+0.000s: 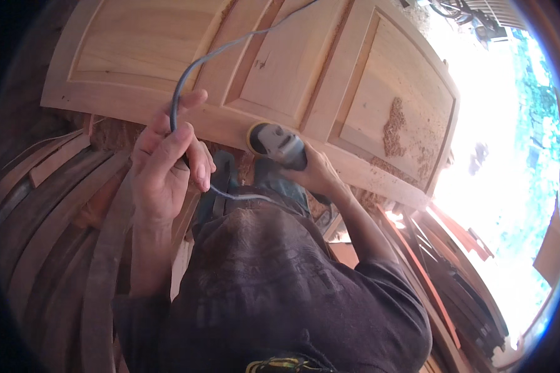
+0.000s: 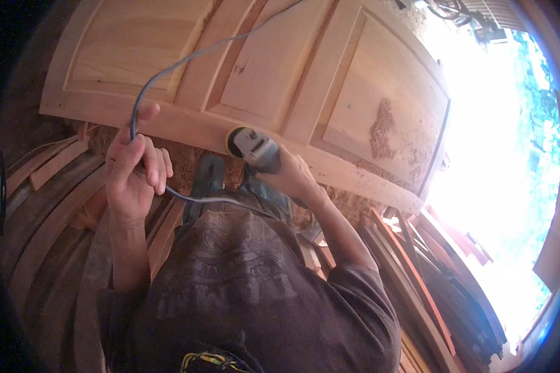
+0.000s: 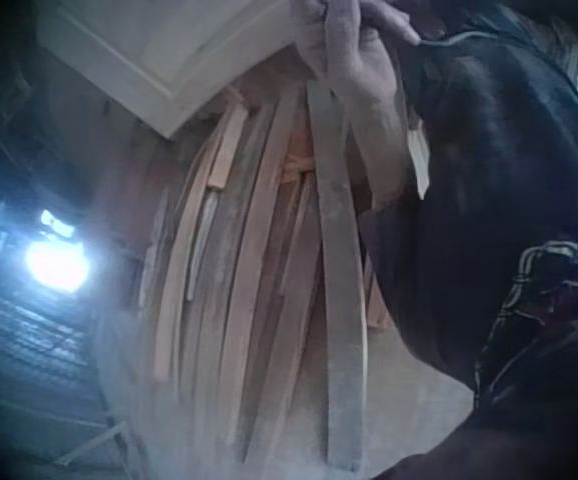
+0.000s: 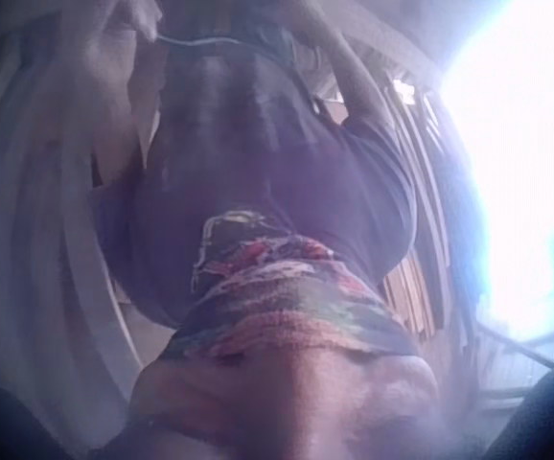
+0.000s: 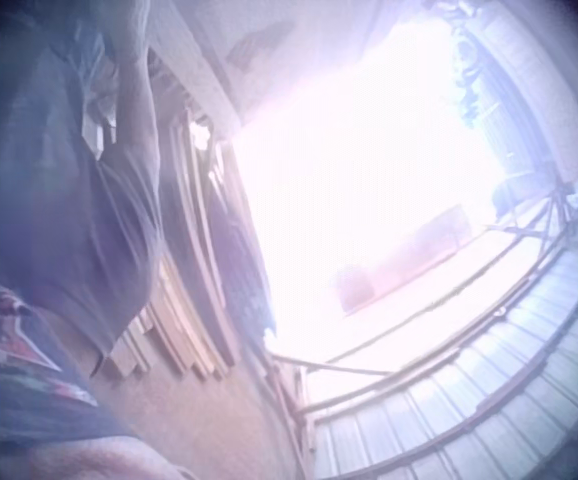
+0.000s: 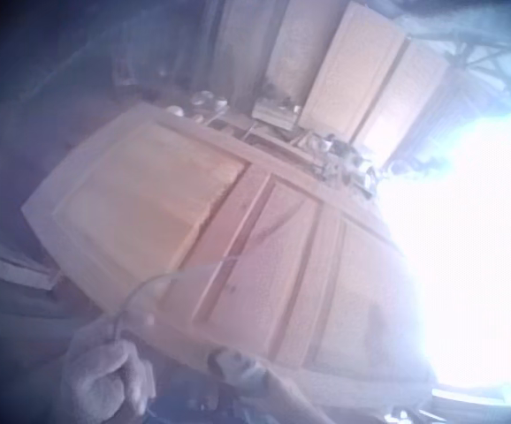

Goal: The person uses an orbital sander to smooth the surface of a wooden door panel. They move the sander across the flat and recessed areas of the door, occasionally adjusting the power cord with the left hand while sanding with the right.

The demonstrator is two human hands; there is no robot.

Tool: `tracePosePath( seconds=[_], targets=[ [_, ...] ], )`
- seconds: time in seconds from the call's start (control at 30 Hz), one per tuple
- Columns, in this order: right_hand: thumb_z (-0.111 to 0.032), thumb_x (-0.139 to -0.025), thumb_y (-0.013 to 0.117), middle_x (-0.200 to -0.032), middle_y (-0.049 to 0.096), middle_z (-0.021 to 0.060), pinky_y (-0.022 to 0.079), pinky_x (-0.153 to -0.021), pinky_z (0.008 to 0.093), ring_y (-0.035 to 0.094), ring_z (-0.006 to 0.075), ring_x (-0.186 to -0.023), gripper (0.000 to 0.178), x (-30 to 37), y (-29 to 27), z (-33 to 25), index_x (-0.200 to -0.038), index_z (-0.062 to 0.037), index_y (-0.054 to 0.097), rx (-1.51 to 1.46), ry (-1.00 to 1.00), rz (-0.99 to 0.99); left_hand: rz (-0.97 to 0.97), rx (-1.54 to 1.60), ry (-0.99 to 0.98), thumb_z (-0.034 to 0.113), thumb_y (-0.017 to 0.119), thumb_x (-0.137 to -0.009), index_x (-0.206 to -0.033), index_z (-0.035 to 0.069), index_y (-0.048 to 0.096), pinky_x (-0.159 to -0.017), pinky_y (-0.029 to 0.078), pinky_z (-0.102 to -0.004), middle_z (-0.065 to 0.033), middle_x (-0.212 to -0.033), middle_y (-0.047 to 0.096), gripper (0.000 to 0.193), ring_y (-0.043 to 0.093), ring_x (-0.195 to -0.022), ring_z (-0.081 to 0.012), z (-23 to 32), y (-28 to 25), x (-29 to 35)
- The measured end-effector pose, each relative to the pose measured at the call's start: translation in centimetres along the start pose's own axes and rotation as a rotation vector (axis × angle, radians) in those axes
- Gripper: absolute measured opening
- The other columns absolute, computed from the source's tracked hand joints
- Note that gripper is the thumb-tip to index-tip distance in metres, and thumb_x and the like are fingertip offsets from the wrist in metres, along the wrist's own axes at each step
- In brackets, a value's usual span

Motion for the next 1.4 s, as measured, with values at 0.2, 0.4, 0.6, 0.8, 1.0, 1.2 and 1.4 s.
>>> tracePosePath(
  seconds=[0.2,0.4,0.6,0.8,1.0,1.2,1.4],
  targets=[
    [-0.034,-0.084,0.095,-0.118,0.08,0.0282,0.062,-0.095,0.0487,0.08,0.0423,-0.113,0.066,2.6,-9.6,9.2,-0.133,0.0029,0.068,-0.107,0.039,0.182,0.175,-0.086,0.038,0.016,0.057,-0.116,-0.147,-0.006,0.064,-0.068,0.056,-0.0306,-0.0028,-0.068,0.065,0.04,0.065,-0.058,-0.0126,-6.2,2.7,2.3],
    [-0.039,-0.086,0.093,-0.121,0.08,0.0277,0.063,-0.096,0.0521,0.079,0.0435,-0.115,0.074,1.0,-14.8,13.1,-0.143,-0.0032,0.064,0.085,-0.066,0.172,0.306,-0.059,0.071,0.012,0.061,-0.115,-0.143,-0.005,0.069,-0.073,0.056,-0.0303,-0.0028,-0.076,0.068,0.034,0.067,-0.066,-0.0128,-11.4,7.2,5.0],
    [-0.041,-0.088,0.088,-0.121,0.078,0.0253,0.062,-0.093,0.0571,0.075,0.0487,-0.112,0.072,1.7,-7.6,13.1,-0.146,-0.0076,0.06,0.27,-0.273,-0.131,0.348,-0.226,0.085,0.012,0.062,-0.114,-0.142,-0.004,0.07,-0.071,0.054,-0.0296,-0.0042,-0.078,0.069,0.033,0.068,-0.071,-0.0137,-13.1,11.6,6.5],
    [-0.03,-0.087,0.083,-0.117,0.076,0.0253,0.06,-0.093,0.0596,0.074,0.0486,-0.111,0.062,-0.6,-8.5,14.2,-0.138,-0.0065,0.057,0.424,-0.261,-0.152,0.416,-0.233,0.076,0.014,0.059,-0.115,-0.145,-0.005,0.067,-0.076,0.057,-0.0331,-0.0061,-0.077,0.071,0.036,0.068,-0.069,-0.0136,-14.7,12.2,7.6],
    [-0.033,-0.087,0.084,-0.115,0.078,0.0265,0.059,-0.092,0.059,0.075,0.0487,-0.11,0.062,-2.7,-11.9,14.9,-0.135,-0.005,0.058,0.413,-0.225,-0.058,0.396,-0.263,0.079,0.014,0.059,-0.116,-0.145,-0.003,0.068,-0.076,0.057,-0.0329,-0.0058,-0.079,0.072,0.035,0.069,-0.071,-0.014,-15.1,13.6,7.3],
    [-0.042,-0.086,0.087,-0.117,0.078,0.0313,0.059,-0.096,0.0574,0.076,0.05,-0.113,0.066,-6.8,-17.3,16.5,-0.131,0.0007,0.064,0.314,-0.121,0.148,0.366,-0.292,0.092,0.014,0.058,-0.116,-0.145,-0.003,0.068,-0.078,0.057,-0.0322,-0.0055,-0.08,0.072,0.035,0.069,-0.072,-0.0138,-15.0,14.0,6.8],
    [-0.043,-0.086,0.087,-0.118,0.079,0.0313,0.061,-0.095,0.0551,0.077,0.0494,-0.113,0.069,-6.1,-17.8,15.6,-0.133,0.0019,0.064,0.121,-0.172,0.134,0.425,-0.333,0.108,0.014,0.057,-0.117,-0.146,-0.004,0.067,-0.078,0.057,-0.0329,-0.0064,-0.08,0.072,0.036,0.068,-0.072,-0.014,-13.5,13.3,6.9]
  ],
)
Point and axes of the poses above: each hand's wrist, its own x-axis away from the middle knuckle, its own y-axis out of the palm, z = x × y, the point moved 9 cm from there along -x, towards the middle knuckle
